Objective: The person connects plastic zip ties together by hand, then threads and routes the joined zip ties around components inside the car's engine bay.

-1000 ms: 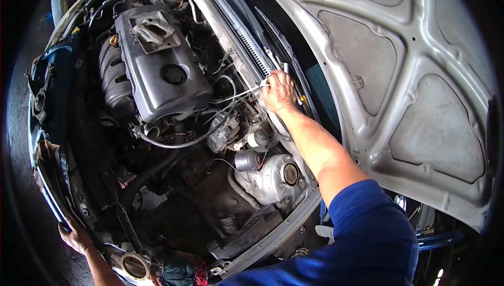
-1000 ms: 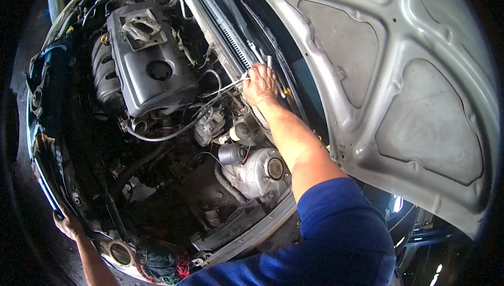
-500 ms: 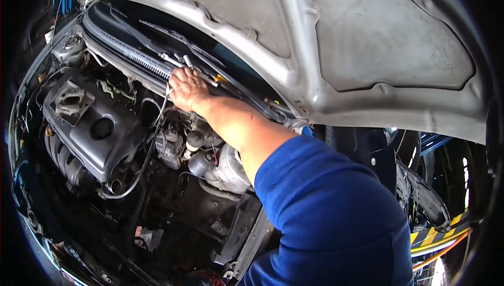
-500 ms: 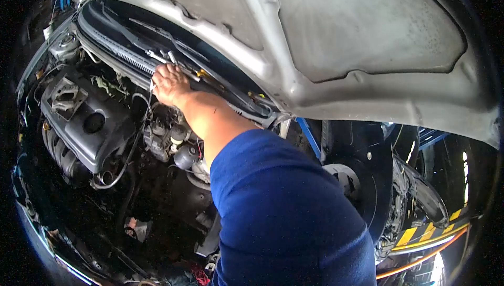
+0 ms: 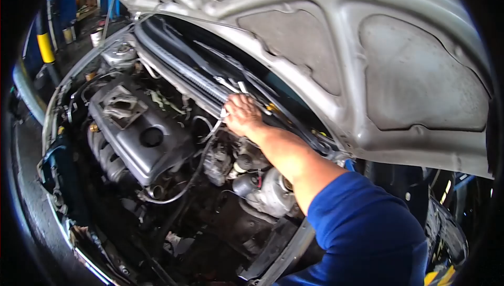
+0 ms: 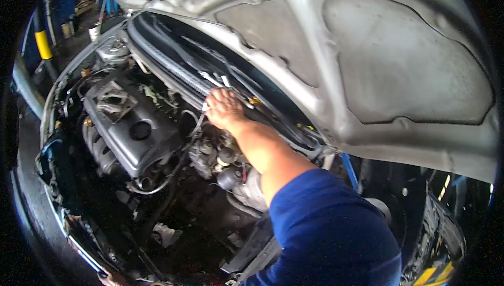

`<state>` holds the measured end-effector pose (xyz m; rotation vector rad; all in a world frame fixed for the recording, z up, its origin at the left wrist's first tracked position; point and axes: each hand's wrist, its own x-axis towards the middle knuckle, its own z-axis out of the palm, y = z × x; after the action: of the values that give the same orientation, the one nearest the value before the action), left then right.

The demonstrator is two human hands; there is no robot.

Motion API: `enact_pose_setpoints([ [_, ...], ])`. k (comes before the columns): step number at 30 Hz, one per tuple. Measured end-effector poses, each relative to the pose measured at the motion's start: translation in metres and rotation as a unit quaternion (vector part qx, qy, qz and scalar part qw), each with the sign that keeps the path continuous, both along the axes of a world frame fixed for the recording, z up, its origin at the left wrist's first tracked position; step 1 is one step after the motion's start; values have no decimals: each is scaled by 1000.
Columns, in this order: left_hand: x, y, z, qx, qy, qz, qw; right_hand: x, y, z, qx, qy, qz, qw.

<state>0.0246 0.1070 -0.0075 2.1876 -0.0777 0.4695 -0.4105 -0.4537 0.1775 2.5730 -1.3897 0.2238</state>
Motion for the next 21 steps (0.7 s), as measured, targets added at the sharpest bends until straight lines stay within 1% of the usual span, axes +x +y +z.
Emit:
enact_pose_setpoints([
  [1, -29, -23, 54, 144, 83, 0, 986, -1, 0, 0, -11, -11, 13, 1000],
  [2, -35, -26, 62, 142, 100, -8, 985, 1, 1, 2, -15, -1, 2, 1000],
  [3, -19, -11, 34, 139, 93, 9, 986, 1, 0, 1, -27, -6, 9, 1000],
  [4, 7, 10, -11, 177, 96, 2, 980, 2, 0, 2, -30, 4, 7, 1000],
  [5, 21, 22, -37, 213, 101, -6, 972, 3, -1, 2, -36, -6, 7, 999],
  [7, 20, 21, -40, 219, 92, 13, 971, 0, -8, -8, -67, -18, 21, 997],
  [8, 17, 18, -35, 216, 116, 17, 969, 0, -9, -9, -77, -23, 25, 996],
  [10, 21, 22, -45, 208, 90, 16, 974, -1, -11, -12, -91, -33, 31, 995],
  [15, 14, 18, -37, 186, 80, 10, 979, 0, -8, -9, -71, -17, 14, 997],
  [18, 10, 12, -32, 203, 103, 20, 973, 2, -6, -4, -48, -6, 0, 999],
  [21, 10, 12, -32, 202, 113, 20, 973, 4, -5, -4, -52, 5, -6, 999],
])
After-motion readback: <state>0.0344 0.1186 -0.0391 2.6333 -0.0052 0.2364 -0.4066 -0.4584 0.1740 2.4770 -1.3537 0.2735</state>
